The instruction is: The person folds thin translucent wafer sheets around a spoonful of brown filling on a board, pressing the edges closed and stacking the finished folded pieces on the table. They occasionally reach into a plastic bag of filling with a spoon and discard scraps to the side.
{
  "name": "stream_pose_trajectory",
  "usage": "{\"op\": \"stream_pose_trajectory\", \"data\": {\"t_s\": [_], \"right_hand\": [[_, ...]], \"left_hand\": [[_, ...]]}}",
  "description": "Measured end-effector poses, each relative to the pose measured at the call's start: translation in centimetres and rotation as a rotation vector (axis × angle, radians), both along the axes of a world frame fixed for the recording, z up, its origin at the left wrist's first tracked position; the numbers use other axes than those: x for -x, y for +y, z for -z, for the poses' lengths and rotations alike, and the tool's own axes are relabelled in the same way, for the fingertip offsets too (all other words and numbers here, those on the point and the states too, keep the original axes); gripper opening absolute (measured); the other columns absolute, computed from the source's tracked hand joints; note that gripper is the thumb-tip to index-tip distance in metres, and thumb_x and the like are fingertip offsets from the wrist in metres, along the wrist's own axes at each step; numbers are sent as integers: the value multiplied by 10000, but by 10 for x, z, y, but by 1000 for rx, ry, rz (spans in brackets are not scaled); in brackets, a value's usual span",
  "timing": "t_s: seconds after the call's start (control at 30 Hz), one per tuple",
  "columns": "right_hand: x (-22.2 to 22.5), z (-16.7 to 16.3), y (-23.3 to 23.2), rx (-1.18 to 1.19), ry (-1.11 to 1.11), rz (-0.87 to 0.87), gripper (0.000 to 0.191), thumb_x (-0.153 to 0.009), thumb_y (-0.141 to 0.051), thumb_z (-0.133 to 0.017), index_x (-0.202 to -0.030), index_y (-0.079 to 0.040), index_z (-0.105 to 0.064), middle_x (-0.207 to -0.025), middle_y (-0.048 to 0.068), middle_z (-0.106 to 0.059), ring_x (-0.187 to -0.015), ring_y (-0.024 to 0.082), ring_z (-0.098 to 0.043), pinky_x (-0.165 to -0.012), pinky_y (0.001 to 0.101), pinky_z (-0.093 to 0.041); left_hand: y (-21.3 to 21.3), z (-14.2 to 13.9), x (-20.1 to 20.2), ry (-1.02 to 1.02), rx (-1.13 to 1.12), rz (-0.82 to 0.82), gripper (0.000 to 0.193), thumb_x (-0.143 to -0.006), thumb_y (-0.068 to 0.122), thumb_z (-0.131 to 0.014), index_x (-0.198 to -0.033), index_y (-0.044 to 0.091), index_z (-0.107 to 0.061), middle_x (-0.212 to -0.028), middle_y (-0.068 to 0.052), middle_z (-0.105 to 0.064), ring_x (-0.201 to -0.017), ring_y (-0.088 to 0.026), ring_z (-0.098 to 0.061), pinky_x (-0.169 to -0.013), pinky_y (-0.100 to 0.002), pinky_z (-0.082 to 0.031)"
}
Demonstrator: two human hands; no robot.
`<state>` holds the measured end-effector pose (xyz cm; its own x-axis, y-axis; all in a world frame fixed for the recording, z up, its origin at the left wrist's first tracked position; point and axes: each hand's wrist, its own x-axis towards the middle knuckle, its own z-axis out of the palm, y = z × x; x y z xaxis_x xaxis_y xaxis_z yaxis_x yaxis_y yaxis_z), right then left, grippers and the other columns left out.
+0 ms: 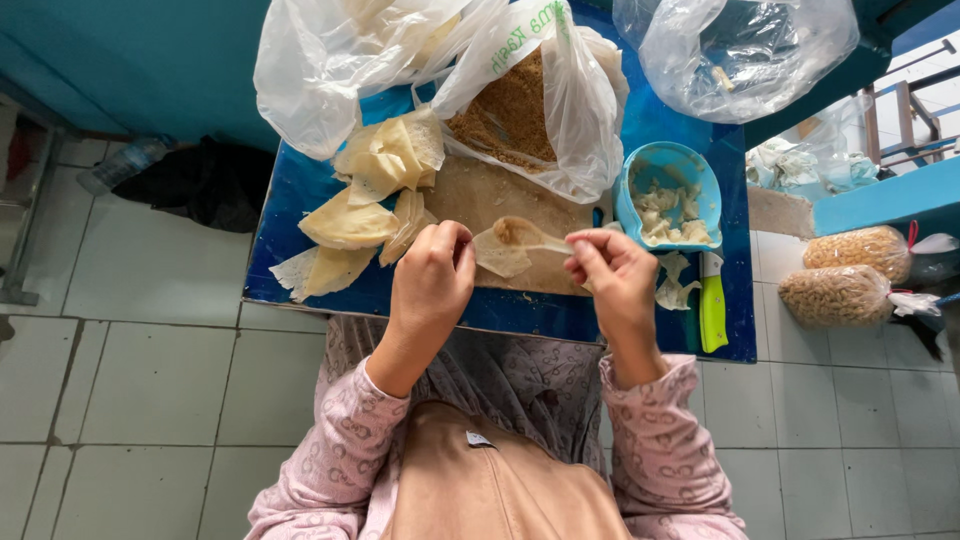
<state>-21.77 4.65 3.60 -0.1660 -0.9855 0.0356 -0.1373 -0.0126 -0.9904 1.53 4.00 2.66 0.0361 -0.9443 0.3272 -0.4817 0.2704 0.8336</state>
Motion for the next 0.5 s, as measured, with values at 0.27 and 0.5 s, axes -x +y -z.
{"op": "stream_pose_trajectory", "data": {"t_s": [0.27, 0.5], "right_hand": [[-17, -6, 30, 154, 347, 17, 117, -1019, -53, -650, -1076, 11, -729, -853, 1, -703, -775, 44, -648, -675, 190, -499], [-2, 2, 13, 26, 37, 70, 112, -1012, -61, -651, -1048, 13, -727, -834, 32, -702, -713, 57, -632, -653, 204, -525]], "left_hand": [[3, -1, 3, 24, 40, 16, 63, -933, 73, -681, -975, 33, -655, -916, -137, -681, -800, -339, -676, -675, -417, -537], [4, -3, 6, 75, 64, 65, 78, -937, 76, -677, -1000, 31, -666, -929, -129, -686, -773, -304, -690, -660, -372, -547]]}}
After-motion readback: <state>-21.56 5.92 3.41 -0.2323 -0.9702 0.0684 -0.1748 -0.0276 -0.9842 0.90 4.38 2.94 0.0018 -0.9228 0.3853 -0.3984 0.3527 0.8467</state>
